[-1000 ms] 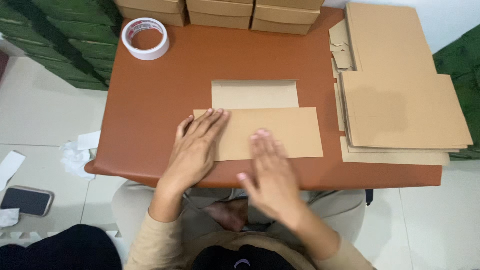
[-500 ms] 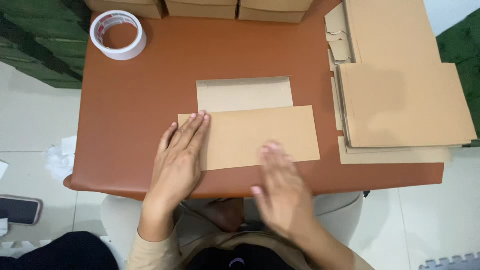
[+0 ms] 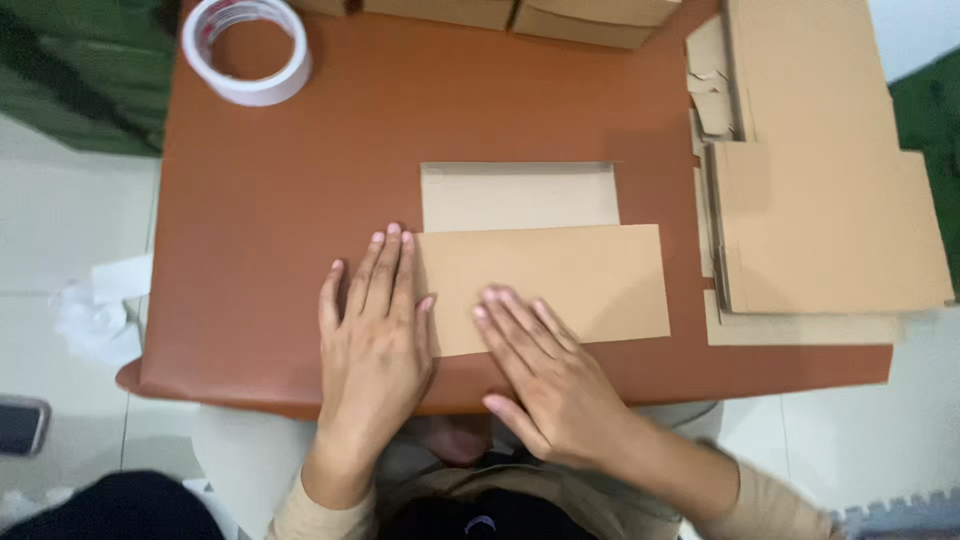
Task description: The person assembles a flat-packed cardboard box by folding the side flaps and tucking the tabs into slots to form the box structure. The person then places the assembled box on a stack of similar boxes.
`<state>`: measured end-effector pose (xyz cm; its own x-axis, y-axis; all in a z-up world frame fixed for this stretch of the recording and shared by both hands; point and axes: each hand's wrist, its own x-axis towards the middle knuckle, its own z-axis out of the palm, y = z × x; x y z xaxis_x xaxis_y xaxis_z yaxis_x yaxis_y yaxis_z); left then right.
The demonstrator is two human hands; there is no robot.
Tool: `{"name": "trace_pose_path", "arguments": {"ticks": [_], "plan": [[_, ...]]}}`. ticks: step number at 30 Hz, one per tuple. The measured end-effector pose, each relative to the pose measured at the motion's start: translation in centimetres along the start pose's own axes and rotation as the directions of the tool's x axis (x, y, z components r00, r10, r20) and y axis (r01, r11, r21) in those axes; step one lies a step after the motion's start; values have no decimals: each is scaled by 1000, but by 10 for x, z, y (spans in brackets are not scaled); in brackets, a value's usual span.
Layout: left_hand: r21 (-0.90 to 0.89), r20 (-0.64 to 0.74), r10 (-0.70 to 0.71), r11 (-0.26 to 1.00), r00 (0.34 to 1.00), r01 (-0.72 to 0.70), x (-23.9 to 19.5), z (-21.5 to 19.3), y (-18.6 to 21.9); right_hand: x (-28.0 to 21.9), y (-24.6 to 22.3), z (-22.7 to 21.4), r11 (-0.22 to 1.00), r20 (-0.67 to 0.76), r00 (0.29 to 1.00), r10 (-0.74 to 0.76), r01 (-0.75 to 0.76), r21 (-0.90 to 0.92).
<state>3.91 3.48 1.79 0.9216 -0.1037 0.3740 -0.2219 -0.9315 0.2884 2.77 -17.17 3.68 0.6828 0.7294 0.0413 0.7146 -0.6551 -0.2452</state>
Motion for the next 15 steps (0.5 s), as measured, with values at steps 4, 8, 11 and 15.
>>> {"name": "trace_pose_path", "arguments": {"ticks": [4, 8, 11, 15], "plan": [[10, 18, 27, 1000, 999, -27, 1, -1, 0, 34, 14, -3, 997, 81, 995, -52, 48, 52], [57, 18, 25, 998, 1000, -26, 1, 0, 1, 66, 28, 8, 1000, 53, 999, -11, 11, -3], [82, 17, 11, 997, 1000, -12, 1, 1, 1, 70, 42, 15, 999, -19, 999, 40, -40, 22], [80, 42, 11, 997, 999, -15, 0, 1, 0, 49, 86, 9, 984, -82, 983, 166, -171, -54]]}}
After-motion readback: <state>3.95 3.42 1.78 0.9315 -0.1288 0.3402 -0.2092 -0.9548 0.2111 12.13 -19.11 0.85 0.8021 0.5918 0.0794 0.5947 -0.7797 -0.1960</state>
